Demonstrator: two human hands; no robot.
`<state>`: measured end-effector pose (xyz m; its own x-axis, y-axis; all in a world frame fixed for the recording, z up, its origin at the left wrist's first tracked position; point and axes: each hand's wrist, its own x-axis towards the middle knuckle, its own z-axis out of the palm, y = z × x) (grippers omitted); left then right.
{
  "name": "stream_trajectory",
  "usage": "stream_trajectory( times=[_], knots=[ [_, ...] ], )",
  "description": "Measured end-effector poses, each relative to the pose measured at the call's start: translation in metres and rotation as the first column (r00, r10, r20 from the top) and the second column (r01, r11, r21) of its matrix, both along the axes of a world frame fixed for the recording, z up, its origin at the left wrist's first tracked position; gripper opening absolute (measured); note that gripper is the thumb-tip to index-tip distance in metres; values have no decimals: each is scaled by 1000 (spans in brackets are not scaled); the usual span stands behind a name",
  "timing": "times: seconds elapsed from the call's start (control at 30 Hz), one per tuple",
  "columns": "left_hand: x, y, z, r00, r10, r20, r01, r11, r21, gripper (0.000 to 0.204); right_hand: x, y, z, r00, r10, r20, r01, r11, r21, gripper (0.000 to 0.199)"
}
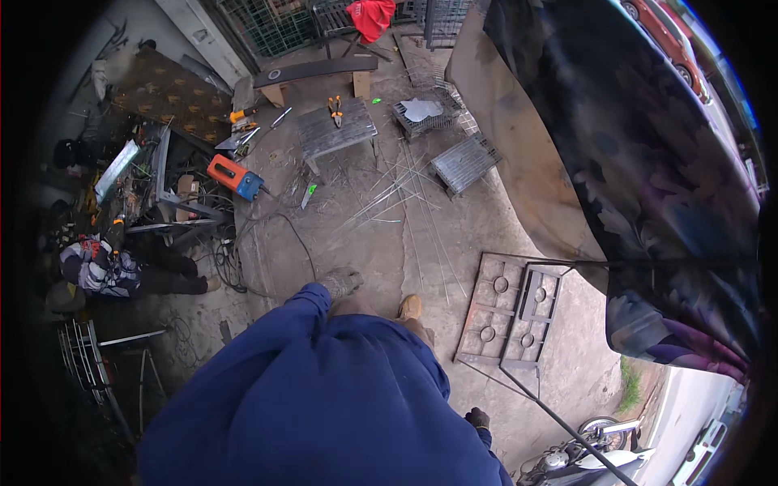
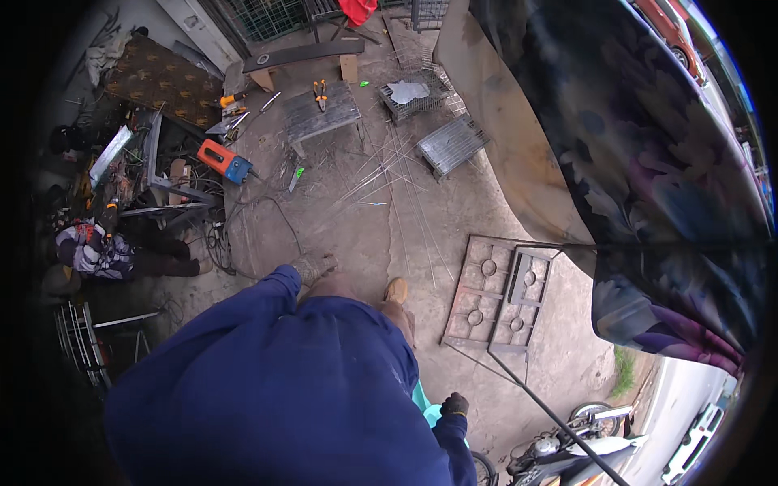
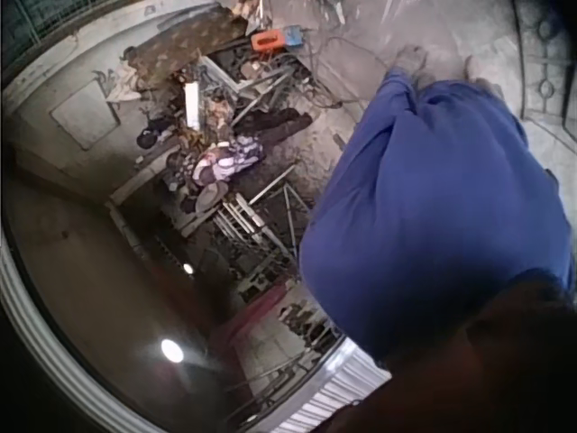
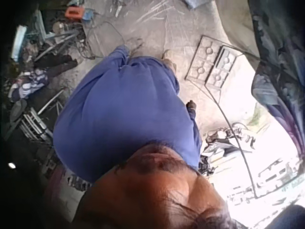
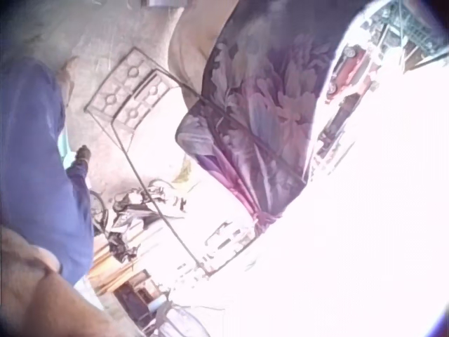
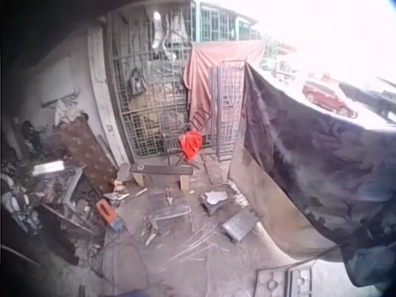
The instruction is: The person cuts metal wire mesh using an electric angle grinder.
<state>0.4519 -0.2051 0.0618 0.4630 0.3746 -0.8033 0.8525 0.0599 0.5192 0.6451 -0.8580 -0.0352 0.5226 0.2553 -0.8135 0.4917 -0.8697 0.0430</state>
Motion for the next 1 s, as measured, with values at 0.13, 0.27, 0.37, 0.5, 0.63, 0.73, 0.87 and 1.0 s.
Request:
stream_trajectory(
  times=[0.13,0.27,0.37,0.5,0.63,0.73,0.87,1.0],
  knots=[
    [27,-25,-9,982,-183,-35,186,963,193,53,-31,-41,-28,995,-62,73,42,969,242,26],
    [15,-56,-33,938,-345,-28,343,914,218,48,0,30,-44,958,-269,-98,285,871,401,25],
    [-8,-71,-46,949,-304,-80,315,920,234,47,57,105,-30,951,-222,-215,296,855,426,24],
    [-16,-77,-57,926,-377,-9,357,869,343,47,130,188,-15,987,4,-159,73,877,475,26],
    [-19,-96,-44,997,55,-57,-39,969,244,44,186,242,-25,447,-398,-801,893,257,370,14],
    [-21,-109,-28,995,36,-90,-12,965,262,44,228,272,-25,188,-539,-821,982,123,144,13],
    [-23,-105,-10,995,96,-26,-85,955,285,52,229,299,-22,378,-588,-715,926,242,291,13],
    [-33,-94,-3,966,237,-100,-208,948,240,53,191,307,-18,630,-444,-637,726,628,281,13]
  ],
)
